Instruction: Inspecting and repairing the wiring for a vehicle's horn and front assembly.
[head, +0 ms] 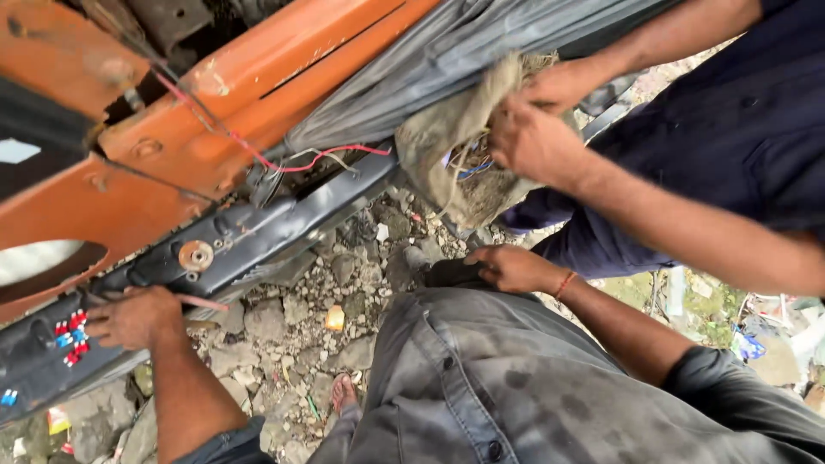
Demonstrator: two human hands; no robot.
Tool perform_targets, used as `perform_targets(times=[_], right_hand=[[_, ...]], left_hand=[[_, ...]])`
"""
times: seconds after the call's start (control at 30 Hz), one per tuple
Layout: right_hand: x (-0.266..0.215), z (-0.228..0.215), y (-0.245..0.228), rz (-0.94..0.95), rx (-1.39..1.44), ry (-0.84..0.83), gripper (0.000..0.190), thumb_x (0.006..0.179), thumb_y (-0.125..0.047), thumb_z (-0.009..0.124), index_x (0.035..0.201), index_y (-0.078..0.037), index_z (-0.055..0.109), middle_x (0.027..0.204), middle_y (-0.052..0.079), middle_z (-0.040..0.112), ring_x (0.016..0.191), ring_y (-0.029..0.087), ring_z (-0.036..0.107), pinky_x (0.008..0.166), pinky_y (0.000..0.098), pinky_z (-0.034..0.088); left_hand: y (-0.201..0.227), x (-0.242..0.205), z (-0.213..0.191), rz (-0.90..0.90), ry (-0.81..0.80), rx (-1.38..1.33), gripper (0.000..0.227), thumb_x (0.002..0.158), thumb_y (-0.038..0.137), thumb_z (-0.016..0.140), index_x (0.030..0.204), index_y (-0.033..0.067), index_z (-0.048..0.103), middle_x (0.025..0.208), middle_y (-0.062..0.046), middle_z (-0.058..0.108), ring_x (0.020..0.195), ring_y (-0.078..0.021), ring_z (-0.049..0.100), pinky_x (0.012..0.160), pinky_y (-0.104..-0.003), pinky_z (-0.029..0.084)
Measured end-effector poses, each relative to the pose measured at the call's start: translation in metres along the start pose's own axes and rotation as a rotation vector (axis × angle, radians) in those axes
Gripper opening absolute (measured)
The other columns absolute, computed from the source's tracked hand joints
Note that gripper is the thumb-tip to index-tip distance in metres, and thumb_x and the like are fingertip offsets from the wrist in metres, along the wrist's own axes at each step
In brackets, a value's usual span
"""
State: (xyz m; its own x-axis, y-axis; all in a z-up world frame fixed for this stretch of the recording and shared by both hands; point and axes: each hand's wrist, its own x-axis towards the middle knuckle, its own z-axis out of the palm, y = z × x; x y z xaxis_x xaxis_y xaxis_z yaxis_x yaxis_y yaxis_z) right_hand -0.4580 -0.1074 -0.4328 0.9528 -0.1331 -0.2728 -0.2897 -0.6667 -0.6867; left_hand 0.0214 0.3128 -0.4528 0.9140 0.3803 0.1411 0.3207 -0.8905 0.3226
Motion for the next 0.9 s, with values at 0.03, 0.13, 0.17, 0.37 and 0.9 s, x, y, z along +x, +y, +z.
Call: perform_targets(times=[0.03,0.13,0.17,0.37,0.9], right_hand=[[0.002,-0.004,-0.002,-0.005,-0.004,0.004,0.039,0.087,-0.014,0.063,0.125,-0.006,0.066,0.113,0.02,0.072,0.1,0.038,0.069,0.092,0.0456,0.053],[0.014,-0.019,-0.019,-0.111,0.102,-0.015,0.037,0.088,-0.013,0.062,0.123,-0.005,0.065,0.114,0.019,0.073,0.1,0.037,0.07,0.091,0.0444,0.055],[0.016,-0.026,-0.029,-0.028,0.135,-0.075,0.037,0.089,-0.015,0.061,0.125,-0.006,0.064,0.112,0.018,0.073,0.098,0.035,0.072,0.089,0.0439,0.056],[0.045,-0.029,-0.039,-0.048,0.103,-0.125,0.04,0.091,-0.018,0.063,0.13,-0.01,0.063,0.112,0.018,0.073,0.101,0.034,0.071,0.091,0.0437,0.055],[0.044,-0.016,-0.023,-0.079,-0.008,-0.206,0.039,0.092,-0.025,0.064,0.129,-0.012,0.065,0.117,0.015,0.075,0.103,0.032,0.073,0.093,0.043,0.056]], left_hand=[[-0.007,0.006,0.01,-0.001,0.004,-0.006,0.083,0.103,0.035,0.063,0.152,-0.0214,0.025,0.149,-0.034,0.032,0.13,-0.0515,0.041,0.103,-0.058,0.043],[-0.032,0.026,0.041,0.035,0.07,-0.004,0.09,0.104,0.04,0.065,0.152,-0.021,0.019,0.146,-0.04,0.029,0.124,-0.0536,0.041,0.102,-0.059,0.04],[-0.044,0.03,0.052,0.134,0.135,0.024,0.09,0.104,0.037,0.064,0.152,-0.0237,0.018,0.144,-0.043,0.029,0.123,-0.0543,0.042,0.103,-0.06,0.04],[-0.026,-0.001,0.01,0.205,0.09,-0.096,0.085,0.104,0.032,0.063,0.151,-0.0256,0.02,0.142,-0.043,0.034,0.123,-0.0539,0.045,0.103,-0.06,0.042],[-0.014,0.033,-0.018,-0.326,0.126,-0.28,0.031,0.087,0.029,0.081,0.092,-0.0014,0.076,0.095,-0.022,0.074,0.086,-0.0376,0.073,0.075,-0.048,0.056]])
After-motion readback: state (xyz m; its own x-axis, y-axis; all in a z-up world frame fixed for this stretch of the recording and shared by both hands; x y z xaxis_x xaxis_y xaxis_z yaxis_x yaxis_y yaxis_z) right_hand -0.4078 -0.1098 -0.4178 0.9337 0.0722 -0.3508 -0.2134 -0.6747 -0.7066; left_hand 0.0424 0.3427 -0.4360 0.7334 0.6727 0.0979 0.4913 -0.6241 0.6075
